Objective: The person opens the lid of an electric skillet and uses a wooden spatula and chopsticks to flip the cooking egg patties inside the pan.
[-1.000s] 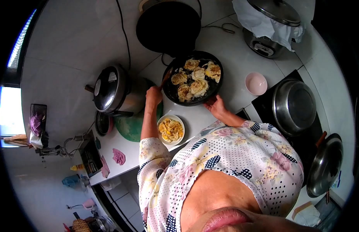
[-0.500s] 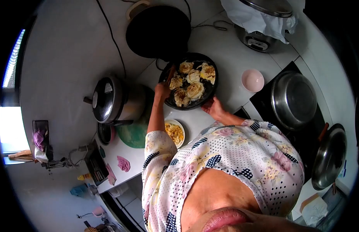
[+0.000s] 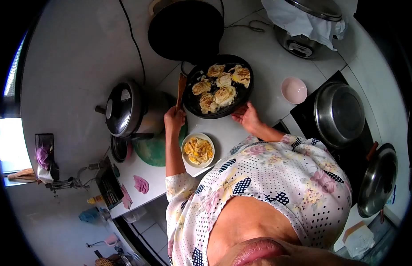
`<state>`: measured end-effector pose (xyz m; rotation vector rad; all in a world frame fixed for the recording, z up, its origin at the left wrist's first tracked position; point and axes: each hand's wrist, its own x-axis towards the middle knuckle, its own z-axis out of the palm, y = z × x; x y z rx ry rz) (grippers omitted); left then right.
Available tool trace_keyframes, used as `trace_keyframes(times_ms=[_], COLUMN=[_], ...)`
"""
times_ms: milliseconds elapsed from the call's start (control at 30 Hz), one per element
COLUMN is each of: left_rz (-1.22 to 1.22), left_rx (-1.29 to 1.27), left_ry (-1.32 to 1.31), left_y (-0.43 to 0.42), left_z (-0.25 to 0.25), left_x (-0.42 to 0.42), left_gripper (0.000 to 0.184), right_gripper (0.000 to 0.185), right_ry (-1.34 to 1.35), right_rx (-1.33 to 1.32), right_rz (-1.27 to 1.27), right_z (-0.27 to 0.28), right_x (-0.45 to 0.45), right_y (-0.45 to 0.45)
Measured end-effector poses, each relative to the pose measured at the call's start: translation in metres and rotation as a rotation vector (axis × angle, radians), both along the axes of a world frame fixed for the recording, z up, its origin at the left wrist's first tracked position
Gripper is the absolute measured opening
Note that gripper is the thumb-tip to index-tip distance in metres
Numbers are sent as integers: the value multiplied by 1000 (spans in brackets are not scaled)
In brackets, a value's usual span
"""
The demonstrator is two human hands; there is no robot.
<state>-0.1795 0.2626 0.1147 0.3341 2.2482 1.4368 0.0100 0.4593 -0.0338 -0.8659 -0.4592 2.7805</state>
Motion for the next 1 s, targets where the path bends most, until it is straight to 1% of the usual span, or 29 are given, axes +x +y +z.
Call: trace_keyframes(times_ms=[33,133,267,467,567,600,667,733,833,933,1000], left_rz=[30,35,68,89,71,69,71,97,23,50,62], left_rx=[36,37,126,164,181,149,162,177,118,179,167], left_ry=[-20,-23,-92,-107,-107,-95,-114,-158,-108,-142,-143], left_y=[-4,-16,-27,-34,-39,6,11,14,13,14,14], left_z=[1,2,-10,-11,-16,-24,-26,-24,-28,-31,-31], left_x=[5,17,27,40,41,65,69,76,80,86,91], left_gripper=[11,10,12,13,13,13,13,12,13,13,13], right_gripper=[51,51,49,44,45,45,46,48,53,58,60], right_ry=[-19,-34,-1,-9,-67,-84,-137,-160,-195,-215,-224], right_rx=[2,16,43,3,-13,-54,-63,-86,-107,-106,-91], right_rz=[-7,-11,-33,-36,-59,-55,-57,-57,-78,-118,-120], right_z=[-1,2,20,2,-3,-21,-29,-44,-52,-53,-56], right_x=[0,1,4,1,2,22,26,29,31,32,35], right_y=[0,-1,-2,-2,-6,34,37,38,40,41,42])
